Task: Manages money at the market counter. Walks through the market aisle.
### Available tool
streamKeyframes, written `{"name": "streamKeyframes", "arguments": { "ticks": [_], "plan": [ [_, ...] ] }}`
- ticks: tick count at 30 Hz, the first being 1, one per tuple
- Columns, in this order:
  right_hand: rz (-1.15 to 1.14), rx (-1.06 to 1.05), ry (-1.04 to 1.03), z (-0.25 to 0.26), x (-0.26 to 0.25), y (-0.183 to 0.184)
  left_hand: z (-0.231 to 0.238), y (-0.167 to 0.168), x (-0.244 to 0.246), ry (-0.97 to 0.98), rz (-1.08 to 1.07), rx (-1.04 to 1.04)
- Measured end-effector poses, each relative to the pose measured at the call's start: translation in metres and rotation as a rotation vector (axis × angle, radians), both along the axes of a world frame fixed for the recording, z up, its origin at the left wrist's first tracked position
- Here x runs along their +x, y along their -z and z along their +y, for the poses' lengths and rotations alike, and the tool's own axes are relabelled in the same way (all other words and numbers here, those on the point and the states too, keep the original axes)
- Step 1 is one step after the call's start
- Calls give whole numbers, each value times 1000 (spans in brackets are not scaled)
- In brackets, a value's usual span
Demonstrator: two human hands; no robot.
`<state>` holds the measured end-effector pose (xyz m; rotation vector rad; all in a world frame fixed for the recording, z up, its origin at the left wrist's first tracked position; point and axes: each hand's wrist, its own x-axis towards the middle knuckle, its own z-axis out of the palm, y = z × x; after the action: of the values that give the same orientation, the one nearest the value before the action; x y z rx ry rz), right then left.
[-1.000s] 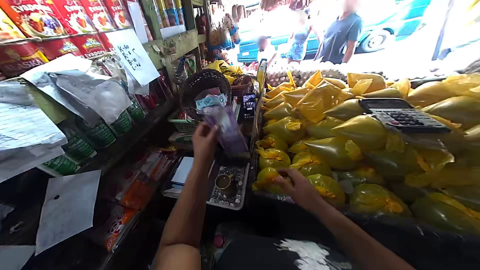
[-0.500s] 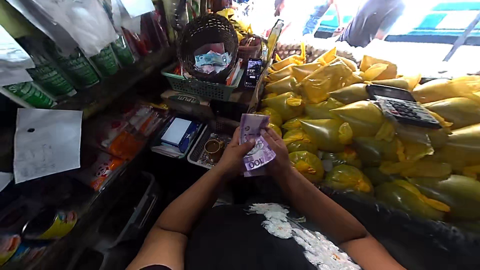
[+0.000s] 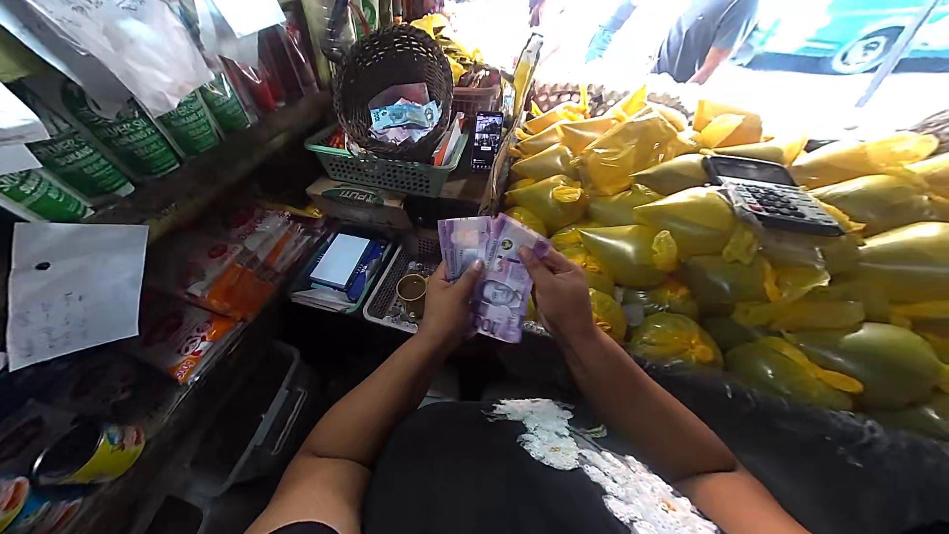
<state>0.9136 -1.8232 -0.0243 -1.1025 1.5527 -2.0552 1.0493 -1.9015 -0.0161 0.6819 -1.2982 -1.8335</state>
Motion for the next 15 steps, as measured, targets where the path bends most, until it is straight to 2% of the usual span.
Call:
{"name": "streamKeyframes", "arguments": {
  "ticks": [6, 11, 13, 15],
  "plan": [
    [42, -45, 23, 12, -8, 1, 3, 0, -7, -48, 6, -3],
    [170, 72, 29, 16, -8, 10, 4, 0, -9, 85, -11, 16],
    [223, 116, 88, 18, -6, 8, 5, 2, -9, 90, -26, -25],
    [319, 46, 205, 20, -10, 10, 5, 4, -11, 50, -21, -32]
  ]
}}
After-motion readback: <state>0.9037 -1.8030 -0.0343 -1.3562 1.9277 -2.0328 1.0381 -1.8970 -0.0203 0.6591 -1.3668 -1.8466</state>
